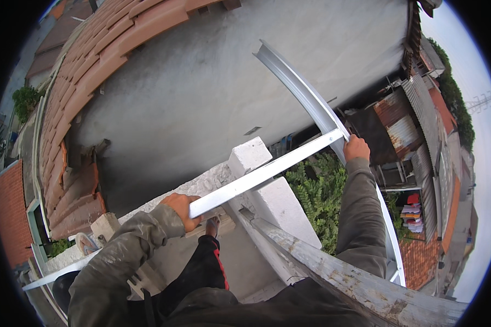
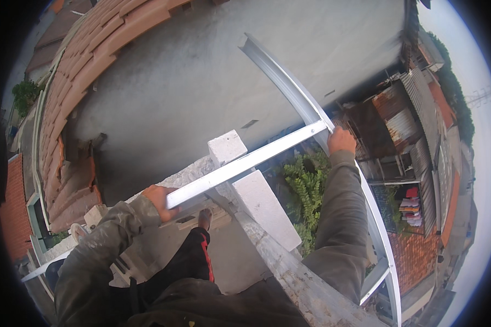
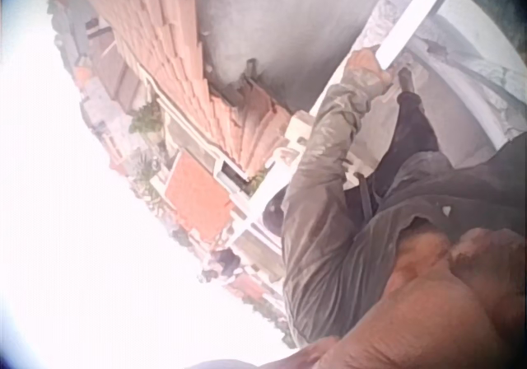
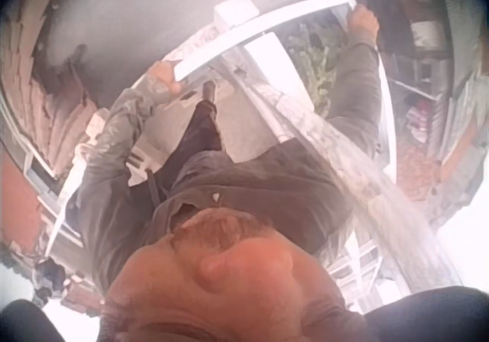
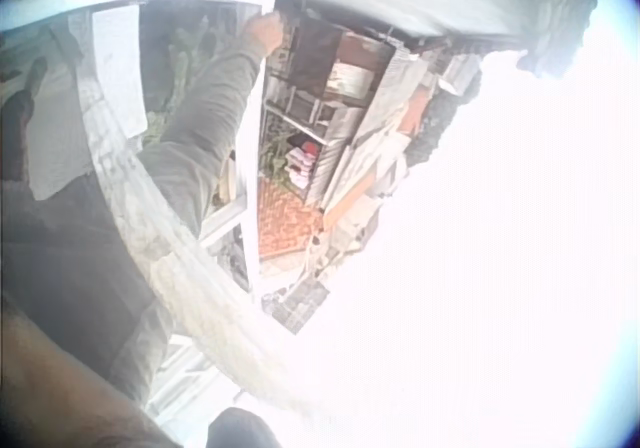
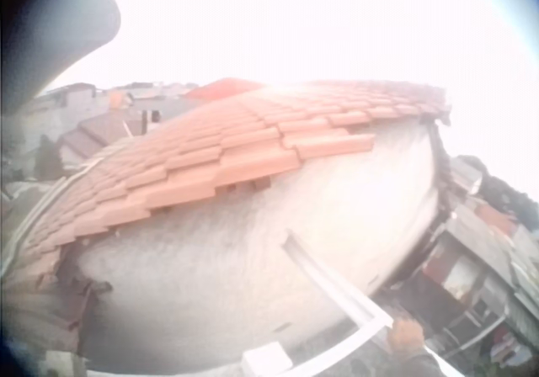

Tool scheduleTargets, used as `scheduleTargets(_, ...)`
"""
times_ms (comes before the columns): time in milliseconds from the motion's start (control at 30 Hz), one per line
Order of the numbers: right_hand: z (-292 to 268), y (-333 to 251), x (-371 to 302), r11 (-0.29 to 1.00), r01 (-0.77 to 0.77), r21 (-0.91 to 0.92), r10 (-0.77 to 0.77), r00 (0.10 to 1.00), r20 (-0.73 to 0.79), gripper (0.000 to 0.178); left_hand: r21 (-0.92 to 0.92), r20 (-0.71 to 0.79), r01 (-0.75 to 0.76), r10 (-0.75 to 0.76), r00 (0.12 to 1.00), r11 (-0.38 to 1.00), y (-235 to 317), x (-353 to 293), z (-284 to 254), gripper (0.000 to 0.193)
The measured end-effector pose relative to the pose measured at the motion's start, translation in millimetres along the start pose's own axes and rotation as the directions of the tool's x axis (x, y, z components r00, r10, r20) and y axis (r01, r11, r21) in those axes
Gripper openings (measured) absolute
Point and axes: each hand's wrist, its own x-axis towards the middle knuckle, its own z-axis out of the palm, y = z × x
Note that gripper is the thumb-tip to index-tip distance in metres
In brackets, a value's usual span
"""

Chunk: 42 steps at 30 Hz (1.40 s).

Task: The person positions and secures a long metal frame onto a roof structure using a hammer. They repeatedly adjust the frame's alignment and tap it into place while standing on the roof.

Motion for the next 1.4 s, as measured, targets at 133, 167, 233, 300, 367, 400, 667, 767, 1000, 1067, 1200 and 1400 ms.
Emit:
scheduleTargets(133,1,2,-1,1.0,-0.001,0.018,0.001,1.0,0.009,0.021,0.007,-0.036,-0.031,0.031,0.999,0.999,-3,2,3,0.049)
scheduleTargets(167,0,2,0,1.0,0.008,0.023,-0.008,1.0,-0.005,0.021,0.012,-0.046,-0.041,0.042,0.998,0.999,-1,1,2,0.047)
scheduleTargets(233,0,3,-1,0.999,0.03,0.029,-0.029,0.999,-0.025,0.02,0.023,-0.04,-0.033,0.034,0.999,0.999,2,-3,1,0.045)
scheduleTargets(300,2,3,1,0.999,0.034,0.019,-0.034,0.999,-0.005,0.02,0.042,-0.022,-0.003,0.004,1.0,0.999,4,-2,-4,0.044)
scheduleTargets(367,2,2,0,0.999,0.032,0.017,-0.032,0.999,-0.006,0.02,0.043,-0.019,-0.003,0.003,1.0,0.999,6,-1,-7,0.044)
scheduleTargets(400,2,3,-3,0.999,0.03,0.014,-0.03,0.999,-0.01,0.02,0.038,-0.015,-0.004,0.004,1.0,0.999,6,-1,-6,0.043)
scheduleTargets(667,-14,-5,-12,0.999,-0.002,0.037,0.0,0.999,0.047,0.03,-0.018,-0.006,0.02,-0.02,1.0,1.0,9,4,-5,0.048)
scheduleTargets(767,-26,-7,-20,0.995,-0.041,0.094,0.03,0.992,0.121,0.045,-0.081,-0.07,-0.027,0.021,0.997,0.996,-6,-4,-3,0.056)
scheduleTargets(1000,-37,10,-39,0.982,-0.187,0.022,0.176,0.953,0.248,0.059,-0.099,0.245,0.192,-0.163,0.956,0.976,-75,-38,-11,0.073)
scheduleTargets(1067,-39,6,-38,0.978,-0.206,0.02,0.196,0.954,0.226,0.061,-0.08,0.214,0.178,-0.157,0.964,0.981,-77,-42,-6,0.072)
scheduleTargets(1200,-36,7,-37,0.979,-0.205,-0.006,0.203,0.962,0.184,0.063,-0.074,0.192,0.16,-0.143,0.971,0.984,-70,-31,-5,0.067)
scheduleTargets(1400,-34,3,-40,0.969,-0.247,-0.029,0.248,0.954,0.168,0.06,-0.09,0.231,0.176,-0.152,0.961,0.98,-73,-22,-1,0.074)
